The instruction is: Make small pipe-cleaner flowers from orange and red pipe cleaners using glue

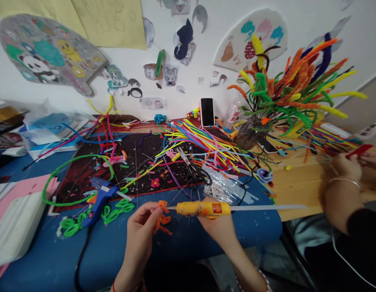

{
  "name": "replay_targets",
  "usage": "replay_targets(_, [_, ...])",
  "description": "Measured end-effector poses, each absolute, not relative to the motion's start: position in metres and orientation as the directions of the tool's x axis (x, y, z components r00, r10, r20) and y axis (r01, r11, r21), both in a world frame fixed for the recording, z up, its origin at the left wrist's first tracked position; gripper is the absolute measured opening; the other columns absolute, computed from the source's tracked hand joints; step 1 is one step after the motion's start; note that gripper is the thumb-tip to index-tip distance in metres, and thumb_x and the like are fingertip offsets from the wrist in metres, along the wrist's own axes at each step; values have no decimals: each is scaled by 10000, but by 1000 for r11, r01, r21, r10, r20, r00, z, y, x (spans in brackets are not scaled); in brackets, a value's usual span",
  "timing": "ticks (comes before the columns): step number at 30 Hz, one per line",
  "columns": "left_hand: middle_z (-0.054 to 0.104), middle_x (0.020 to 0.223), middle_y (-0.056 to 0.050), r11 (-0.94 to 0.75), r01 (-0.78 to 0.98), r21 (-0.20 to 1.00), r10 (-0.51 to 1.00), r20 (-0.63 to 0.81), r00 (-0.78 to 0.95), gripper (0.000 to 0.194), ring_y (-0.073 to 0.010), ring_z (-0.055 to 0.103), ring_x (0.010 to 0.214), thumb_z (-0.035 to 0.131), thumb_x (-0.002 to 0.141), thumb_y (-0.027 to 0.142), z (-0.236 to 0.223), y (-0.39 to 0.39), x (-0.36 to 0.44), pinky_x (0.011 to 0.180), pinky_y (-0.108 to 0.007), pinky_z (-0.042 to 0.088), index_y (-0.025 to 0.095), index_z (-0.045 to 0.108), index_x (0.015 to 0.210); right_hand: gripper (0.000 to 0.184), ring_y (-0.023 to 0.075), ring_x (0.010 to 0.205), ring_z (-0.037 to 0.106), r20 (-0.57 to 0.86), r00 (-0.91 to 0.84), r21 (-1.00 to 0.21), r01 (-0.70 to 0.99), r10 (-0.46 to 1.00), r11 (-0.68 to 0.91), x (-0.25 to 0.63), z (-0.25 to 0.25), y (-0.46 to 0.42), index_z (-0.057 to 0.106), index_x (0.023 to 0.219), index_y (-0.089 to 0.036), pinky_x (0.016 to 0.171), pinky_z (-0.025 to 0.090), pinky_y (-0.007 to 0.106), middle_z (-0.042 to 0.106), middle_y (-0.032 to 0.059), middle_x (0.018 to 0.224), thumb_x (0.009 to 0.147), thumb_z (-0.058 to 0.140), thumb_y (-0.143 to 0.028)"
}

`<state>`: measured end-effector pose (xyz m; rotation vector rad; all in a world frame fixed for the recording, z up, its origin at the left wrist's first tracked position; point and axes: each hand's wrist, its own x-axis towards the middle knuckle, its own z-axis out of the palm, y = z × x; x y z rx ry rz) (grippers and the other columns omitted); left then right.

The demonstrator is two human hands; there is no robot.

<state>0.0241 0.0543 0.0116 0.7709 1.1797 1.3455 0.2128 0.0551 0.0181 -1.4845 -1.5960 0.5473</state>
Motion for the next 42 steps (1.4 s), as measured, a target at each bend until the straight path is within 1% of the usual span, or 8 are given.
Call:
replay_targets(11, [517,533,48,138,-334,933,965,-202,-166,177,-42,371,423,763,696,314,13,53,24,383,-148,270,150,700,685,186,151,435,514,285,48,-746,639,957,190,215,18,51,420,560,-246,422,419,251,503,-32,481,719,518,-253])
replay_targets(17, [514,519,55,155,-436,886,948,-259,-188,207,-29,338,408,781,676,320,19,49,15,378,-147,242,146,669,676,147,163,463,545,267,-26,-709,672,963,215,223,19,40,493,560,-226,432,414,262,563,-3,522,688,527,-162])
replay_targets(23, [369,454,103,143,-594,792,937,-301,-176,232,-34,275,399,758,717,320,32,45,2,405,-160,260,170,582,688,74,204,584,666,486,-84,-555,739,870,382,238,4,36,648,829,-201,539,522,304,708,41,704,790,586,-213])
replay_targets(27, [349,459,110,131,-629,767,936,-304,-176,246,-38,257,397,740,749,310,41,42,-1,407,-166,255,184,534,705,238,235,686,672,486,-185,-414,812,854,411,236,-6,43,615,1058,-189,626,523,353,716,60,808,835,560,-254])
replay_targets(30, [341,455,113,114,-632,766,938,-292,-185,255,-37,253,391,728,766,307,44,41,-1,408,-169,243,189,510,705,336,268,783,624,456,-217,-326,862,863,389,228,-12,51,534,1162,-130,690,504,402,672,113,898,845,518,-240])
replay_targets(34, [354,459,115,119,-628,769,945,-281,-166,245,-34,261,394,716,785,321,44,43,0,423,-168,246,189,513,745,262,290,860,557,437,-245,-247,893,866,377,219,-20,64,519,1101,-99,750,467,439,611,153,931,861,416,-112])
replay_targets(37, [373,472,113,116,-636,763,949,-274,-156,228,-34,285,403,710,801,328,44,46,3,437,-165,273,192,527,796,292,277,855,536,410,-283,-246,881,867,404,217,-23,72,533,1061,-119,760,455,427,595,131,907,839,366,-28])
replay_targets(42, [419,530,106,24,-619,785,942,-225,-250,230,-24,326,420,729,789,339,43,51,16,433,-144,297,193,561,847,279,274,932,512,424,-290,-272,863,858,426,212,-3,76,527,1024,-127,817,449,423,577,142,977,818,374,-17])
